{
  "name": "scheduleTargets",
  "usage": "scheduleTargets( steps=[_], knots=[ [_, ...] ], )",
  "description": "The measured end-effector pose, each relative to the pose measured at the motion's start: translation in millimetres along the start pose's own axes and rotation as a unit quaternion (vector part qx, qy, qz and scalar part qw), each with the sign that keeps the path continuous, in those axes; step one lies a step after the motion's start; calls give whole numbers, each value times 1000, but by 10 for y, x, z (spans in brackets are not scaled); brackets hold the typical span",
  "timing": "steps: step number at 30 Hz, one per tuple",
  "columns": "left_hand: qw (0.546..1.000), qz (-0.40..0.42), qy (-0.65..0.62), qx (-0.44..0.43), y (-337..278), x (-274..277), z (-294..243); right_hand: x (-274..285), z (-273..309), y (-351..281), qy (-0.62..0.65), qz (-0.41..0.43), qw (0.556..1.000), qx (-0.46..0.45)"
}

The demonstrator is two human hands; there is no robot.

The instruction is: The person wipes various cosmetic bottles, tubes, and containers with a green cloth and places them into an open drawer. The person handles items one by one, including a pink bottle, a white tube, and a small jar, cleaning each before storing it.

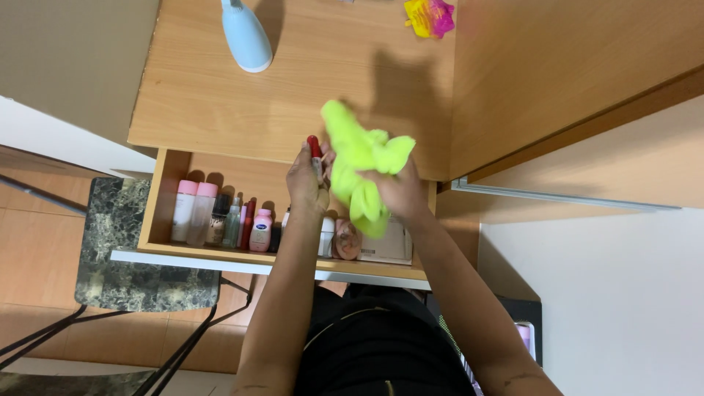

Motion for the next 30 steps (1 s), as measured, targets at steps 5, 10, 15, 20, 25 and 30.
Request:
scheduleTargets(
  steps=[5, 10, 15, 20, 25, 30],
  knots=[
    [969, -94, 228, 2, -361, -162, -45, 23, 424, 157, -92, -91, 990, 58],
    [970, -44, 227, -74, -186, -153, -31, -312, 516, 29, -178, -11, 978, 108],
    [963, -30, 211, -167, -51, -67, -176, -463, 568, -97, -267, -3, 940, 211],
    [945, 29, 268, -188, -88, -172, -205, -348, 469, 105, -211, -11, 971, 108],
    [945, -14, 269, -187, -29, -103, -223, -393, 474, 98, -222, 2, 972, 78],
    [931, 17, 287, -225, 10, -104, -199, -393, 558, 55, -216, -17, 967, 131]
  ],
)
Point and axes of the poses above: each hand's wrist, its own y-axis towards the middle knuckle, its own x-axis out of the back of the hand, z = x × y, the point moved 10 cm from there along y, towards the middle knuckle, and after that the axes turned 7 degrees about -z, right-handed, at the moved point
